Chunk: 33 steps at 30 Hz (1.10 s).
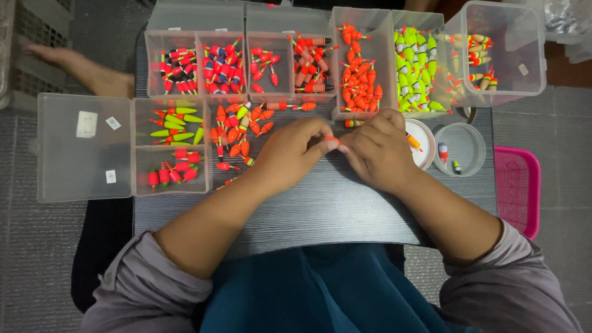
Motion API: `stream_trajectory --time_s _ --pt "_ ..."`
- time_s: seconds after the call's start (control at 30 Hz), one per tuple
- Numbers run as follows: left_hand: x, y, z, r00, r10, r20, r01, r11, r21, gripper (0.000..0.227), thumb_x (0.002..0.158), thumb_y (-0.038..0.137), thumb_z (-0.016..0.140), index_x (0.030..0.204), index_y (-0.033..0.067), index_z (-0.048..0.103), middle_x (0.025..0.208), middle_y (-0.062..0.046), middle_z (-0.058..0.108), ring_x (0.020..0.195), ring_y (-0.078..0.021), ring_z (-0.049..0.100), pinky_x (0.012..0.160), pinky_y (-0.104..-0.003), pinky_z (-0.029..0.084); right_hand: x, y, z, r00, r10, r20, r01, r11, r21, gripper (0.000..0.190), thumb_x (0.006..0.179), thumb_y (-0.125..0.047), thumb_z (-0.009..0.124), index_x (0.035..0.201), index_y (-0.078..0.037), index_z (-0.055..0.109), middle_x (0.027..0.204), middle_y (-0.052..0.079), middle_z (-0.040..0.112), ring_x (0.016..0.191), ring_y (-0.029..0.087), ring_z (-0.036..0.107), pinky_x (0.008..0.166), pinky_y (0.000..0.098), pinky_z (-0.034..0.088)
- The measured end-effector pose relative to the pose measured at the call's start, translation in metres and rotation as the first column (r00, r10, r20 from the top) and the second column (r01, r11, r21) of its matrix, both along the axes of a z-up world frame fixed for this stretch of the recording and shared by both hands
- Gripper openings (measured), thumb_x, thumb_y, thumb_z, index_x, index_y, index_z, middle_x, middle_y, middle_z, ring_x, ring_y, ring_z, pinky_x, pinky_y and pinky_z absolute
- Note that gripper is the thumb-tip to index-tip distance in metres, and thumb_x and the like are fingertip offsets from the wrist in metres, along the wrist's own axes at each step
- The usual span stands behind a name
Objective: Assembling fishing floats by inserting stems into float bodies and sorting them into containers.
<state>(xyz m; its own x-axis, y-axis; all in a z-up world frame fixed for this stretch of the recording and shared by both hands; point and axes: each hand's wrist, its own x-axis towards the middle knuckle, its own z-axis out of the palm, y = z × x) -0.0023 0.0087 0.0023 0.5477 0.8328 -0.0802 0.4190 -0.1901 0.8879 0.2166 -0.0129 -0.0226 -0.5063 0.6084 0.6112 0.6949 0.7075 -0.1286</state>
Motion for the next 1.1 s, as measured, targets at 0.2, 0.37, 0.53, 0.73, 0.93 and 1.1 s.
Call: stream_trajectory --time_s 0.2,0.37,0.53,0.73,0.93,1.1 --pt "-0.001 -0.002 0.002 1.000 0.008 0.030 -0.008 1.000 0.000 0.028 0.105 0.031 0.048 0.102 0.0097 0.066 0.086 -0.013 0.067 0.088 -0.0321 0.070 0.076 -0.045 0.056 -0.001 0.000 0.002 1.000 0.008 -0.007 -0.008 1.000 -0.012 0.015 0.100 -0.025 0.067 0.095 -0.012 0.072 0.080 0.002 0.065 0.078 0.025 0.061 0.085 0.0436 0.043" --pt "-0.001 0.001 0.000 1.000 -0.024 -0.014 0.024 1.000 -0.018 0.035 0.106 0.033 0.044 0.097 0.0106 0.069 0.083 -0.011 0.069 0.087 -0.0302 0.071 0.077 -0.042 0.057 0.001 -0.001 0.000 1.000 0.022 0.000 -0.022 1.000 -0.012 0.017 0.100 -0.026 0.066 0.094 -0.012 0.072 0.081 0.002 0.065 0.079 0.026 0.061 0.086 0.0440 0.043" --pt "-0.001 0.000 0.006 0.999 -0.036 -0.024 0.036 0.999 -0.003 0.025 0.104 0.029 0.051 0.104 0.0103 0.068 0.090 -0.012 0.070 0.091 -0.0302 0.072 0.078 -0.042 0.057 -0.001 0.000 0.001 1.000 0.008 -0.007 -0.008 1.000 -0.016 0.014 0.099 -0.024 0.067 0.095 -0.012 0.073 0.081 0.003 0.066 0.079 0.025 0.061 0.086 0.0436 0.043" --pt "-0.002 -0.001 0.006 1.000 -0.002 0.014 0.002 1.000 -0.019 0.030 0.106 0.030 0.047 0.105 0.0082 0.067 0.090 -0.015 0.068 0.091 -0.0330 0.071 0.077 -0.045 0.057 0.001 -0.001 0.002 1.000 -0.007 -0.001 0.007 1.000 0.009 0.013 0.098 -0.023 0.067 0.095 -0.012 0.073 0.081 0.002 0.066 0.080 0.024 0.062 0.085 0.0436 0.044" --pt "-0.002 0.000 0.007 0.999 -0.040 -0.030 0.039 0.999 -0.023 0.025 0.105 0.026 0.050 0.105 0.0091 0.069 0.094 -0.014 0.070 0.095 -0.0319 0.071 0.080 -0.043 0.058 0.000 0.000 0.002 1.000 0.008 0.001 -0.008 1.000 0.002 0.012 0.097 -0.023 0.069 0.094 -0.012 0.073 0.080 0.002 0.065 0.078 0.024 0.061 0.086 0.0435 0.043" --pt "-0.001 -0.001 0.008 1.000 -0.029 0.008 0.030 0.999 -0.030 0.018 0.100 0.020 0.058 0.112 0.0091 0.066 0.098 -0.015 0.069 0.097 -0.0322 0.071 0.082 -0.044 0.057 -0.001 -0.001 0.003 1.000 -0.001 -0.026 0.001 1.000 0.004 0.014 0.098 -0.023 0.068 0.093 -0.012 0.074 0.080 0.002 0.065 0.077 0.025 0.061 0.085 0.0435 0.044"
